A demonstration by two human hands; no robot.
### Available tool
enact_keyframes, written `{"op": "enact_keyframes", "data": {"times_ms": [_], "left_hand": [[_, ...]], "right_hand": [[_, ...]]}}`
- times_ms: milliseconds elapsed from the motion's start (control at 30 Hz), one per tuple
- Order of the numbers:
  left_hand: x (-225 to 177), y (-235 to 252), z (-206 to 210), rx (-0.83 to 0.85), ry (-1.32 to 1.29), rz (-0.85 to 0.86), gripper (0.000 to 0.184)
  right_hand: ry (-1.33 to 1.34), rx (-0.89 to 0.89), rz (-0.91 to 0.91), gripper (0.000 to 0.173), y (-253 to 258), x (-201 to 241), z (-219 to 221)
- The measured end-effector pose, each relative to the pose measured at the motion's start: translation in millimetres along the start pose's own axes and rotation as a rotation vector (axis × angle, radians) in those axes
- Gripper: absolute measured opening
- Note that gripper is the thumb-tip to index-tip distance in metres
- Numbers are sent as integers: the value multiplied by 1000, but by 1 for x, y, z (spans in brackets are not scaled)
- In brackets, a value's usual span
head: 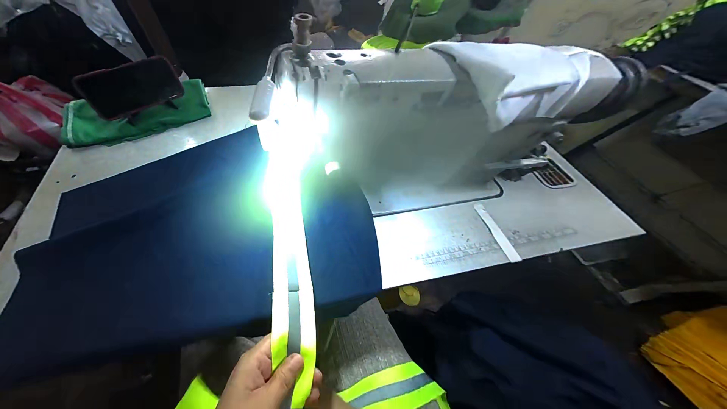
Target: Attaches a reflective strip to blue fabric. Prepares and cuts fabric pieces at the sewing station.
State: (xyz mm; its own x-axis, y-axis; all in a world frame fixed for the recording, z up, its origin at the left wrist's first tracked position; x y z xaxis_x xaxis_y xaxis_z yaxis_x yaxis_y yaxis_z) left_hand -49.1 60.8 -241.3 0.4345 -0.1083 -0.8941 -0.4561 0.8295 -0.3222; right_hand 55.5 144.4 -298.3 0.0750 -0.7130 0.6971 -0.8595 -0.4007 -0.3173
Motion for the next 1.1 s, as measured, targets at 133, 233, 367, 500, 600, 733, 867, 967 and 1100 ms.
{"op": "enact_keyframes", "data": {"times_ms": [133,233,367,500,600,733,867,967,1100], "left_hand": [[65,20,-18,-39,37,-89,14],[83,26,-12,-112,-122,-99,16],[89,35,-8,-328,-198,-75,67],[83,47,-14,-435,-354,69,72],[73,43,-11,-441,-357,73,36],[65,21,6,-405,-348,-61,14],[65,7,13,-334,-292,-25,15],[66,7,15,-304,-262,9,15],[64,6,17,-325,-231,-13,16]], "right_hand": [[151,243,528,34,7,-67,-21],[559,-179,584,41,-23,-103,-41],[1025,-569,340,90,-34,-115,-56],[1112,-689,191,37,-26,-102,-59],[1023,-700,109,26,-40,-97,-56],[1095,-695,173,16,-63,-82,-52],[1124,-709,184,18,-72,-72,-56],[1111,-701,190,18,-73,-71,-57],[854,-660,313,20,-79,-75,-62]]}}
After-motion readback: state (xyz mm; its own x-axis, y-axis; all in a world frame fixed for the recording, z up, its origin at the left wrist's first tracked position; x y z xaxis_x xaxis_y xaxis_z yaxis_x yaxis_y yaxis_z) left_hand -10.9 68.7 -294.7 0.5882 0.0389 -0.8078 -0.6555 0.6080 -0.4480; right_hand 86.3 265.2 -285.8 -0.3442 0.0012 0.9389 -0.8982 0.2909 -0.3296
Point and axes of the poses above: each hand's wrist, its own y-axis towards the middle knuckle, its own z-axis out of the palm, x = y × z, the point moved 3 cm from there along y, towards the middle knuckle, and after that the axes turned 12 degrees about x, right-handed, at the moved point
